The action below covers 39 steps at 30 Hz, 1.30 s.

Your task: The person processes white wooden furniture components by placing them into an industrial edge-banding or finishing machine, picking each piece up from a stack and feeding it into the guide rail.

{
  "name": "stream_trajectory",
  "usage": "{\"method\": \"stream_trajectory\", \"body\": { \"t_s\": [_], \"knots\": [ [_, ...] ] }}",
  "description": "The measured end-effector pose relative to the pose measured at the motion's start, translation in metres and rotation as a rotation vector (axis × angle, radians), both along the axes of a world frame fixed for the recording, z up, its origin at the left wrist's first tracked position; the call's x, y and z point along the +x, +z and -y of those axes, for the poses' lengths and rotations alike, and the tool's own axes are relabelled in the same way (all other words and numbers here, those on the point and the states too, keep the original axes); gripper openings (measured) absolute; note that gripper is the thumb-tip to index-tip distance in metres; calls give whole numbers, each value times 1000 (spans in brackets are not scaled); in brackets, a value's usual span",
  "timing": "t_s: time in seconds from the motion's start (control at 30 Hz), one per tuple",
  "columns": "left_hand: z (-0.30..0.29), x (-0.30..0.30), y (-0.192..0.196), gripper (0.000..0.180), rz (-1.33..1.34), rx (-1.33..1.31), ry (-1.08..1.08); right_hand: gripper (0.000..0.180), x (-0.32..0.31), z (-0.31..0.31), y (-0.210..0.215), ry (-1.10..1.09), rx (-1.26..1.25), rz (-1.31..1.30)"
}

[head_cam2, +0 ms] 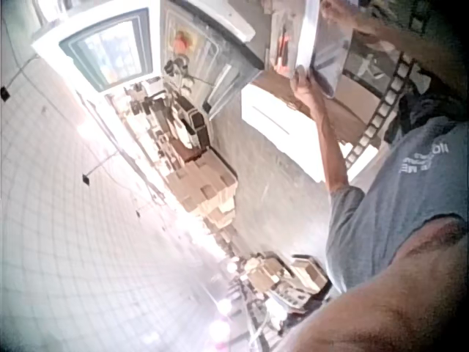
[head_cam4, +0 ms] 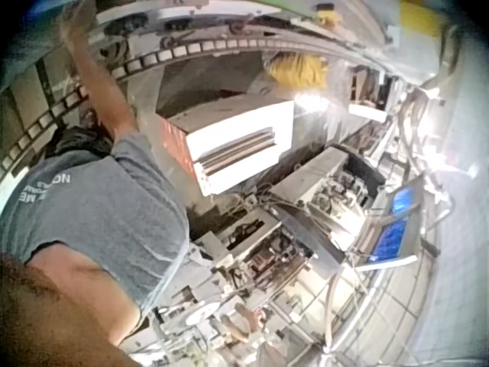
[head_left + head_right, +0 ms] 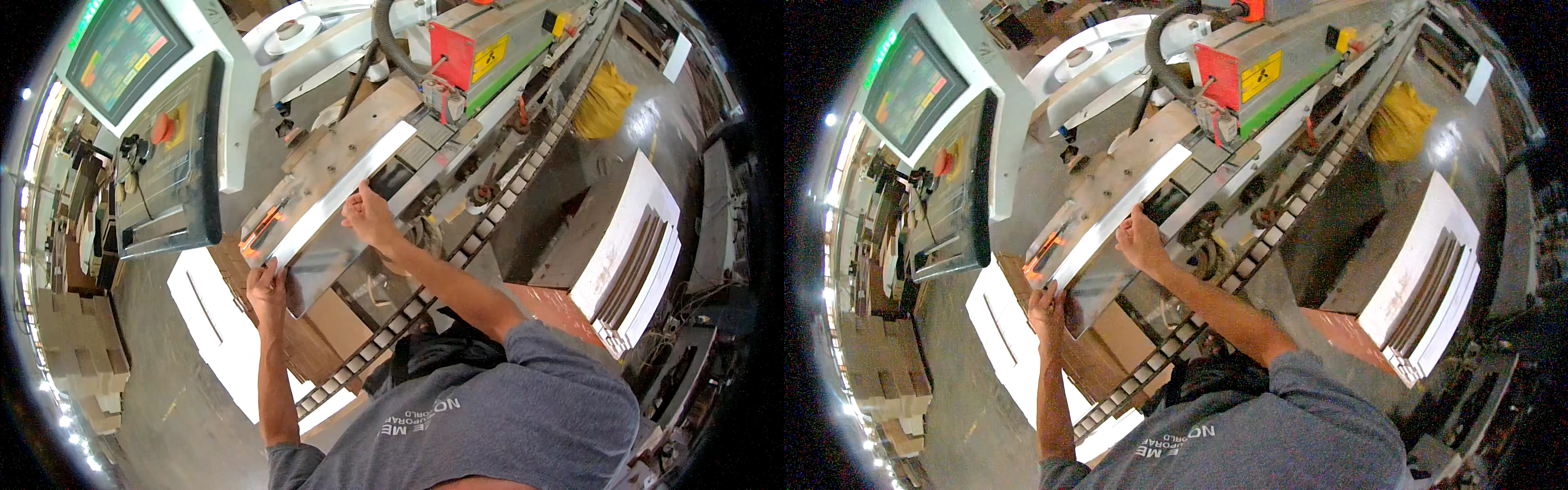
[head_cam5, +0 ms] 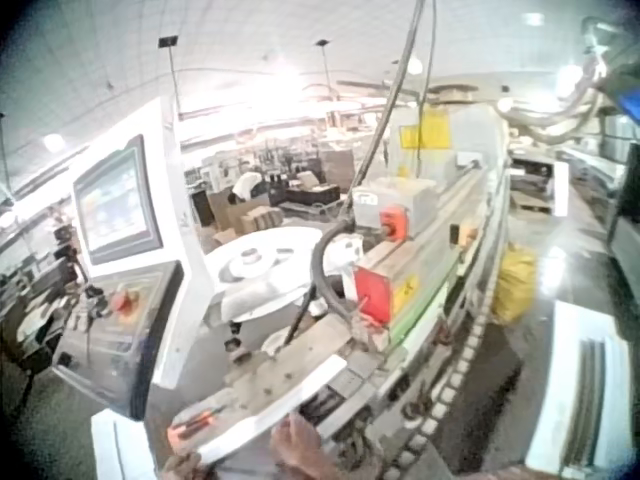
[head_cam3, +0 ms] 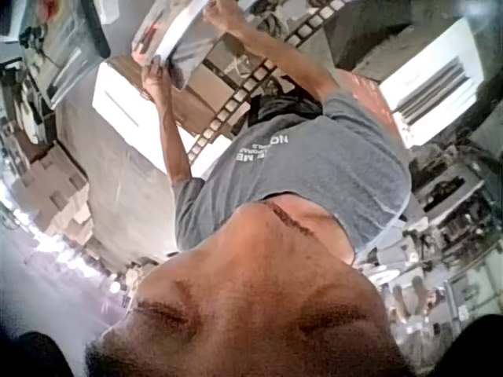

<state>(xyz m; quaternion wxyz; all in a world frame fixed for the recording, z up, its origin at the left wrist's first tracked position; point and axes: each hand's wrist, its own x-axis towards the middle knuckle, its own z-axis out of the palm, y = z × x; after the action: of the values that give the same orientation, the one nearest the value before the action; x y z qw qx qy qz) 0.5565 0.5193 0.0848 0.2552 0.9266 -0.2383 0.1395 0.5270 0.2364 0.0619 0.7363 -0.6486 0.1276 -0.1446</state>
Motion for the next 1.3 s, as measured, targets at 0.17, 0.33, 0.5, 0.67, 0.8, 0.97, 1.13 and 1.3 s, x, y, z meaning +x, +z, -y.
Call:
{"method": "stream_trajectory", "body": {
  "t_s": [0.17, 0.33, 0.5, 0.67, 0.8, 0.97, 1.13, 1.3],
  "knots": [
    [39, 5, -1, 25, 117, -69, -51, 58, 3, 35, 3, -24, 17, -16],
    [86, 14, -9, 27, 181, -10, -87, 60, 14, 81, -8, -95, -30, -8],
    [148, 21, -9, 24, 191, -14, -203, 45, 4, 133, -8, -140, -133, -25],
    [178, 36, -36, 19, 105, 54, -151, 7, -65, 121, 4, -355, -452, 279],
    [197, 66, -49, 20, 186, -95, -276, 26, -159, 148, 19, -593, -589, 229],
    [246, 88, -63, 25, 15, -261, -308, 46, -337, 247, 34, -1072, -1010, -359],
    [295, 53, -34, 23, 161, -30, -395, 72, -511, 296, -12, -1240, -1020, -1354],
    [301, 24, -21, 24, 79, -16, -430, 64, -541, 253, -67, -1275, -1221, -1273]
  ]
}}
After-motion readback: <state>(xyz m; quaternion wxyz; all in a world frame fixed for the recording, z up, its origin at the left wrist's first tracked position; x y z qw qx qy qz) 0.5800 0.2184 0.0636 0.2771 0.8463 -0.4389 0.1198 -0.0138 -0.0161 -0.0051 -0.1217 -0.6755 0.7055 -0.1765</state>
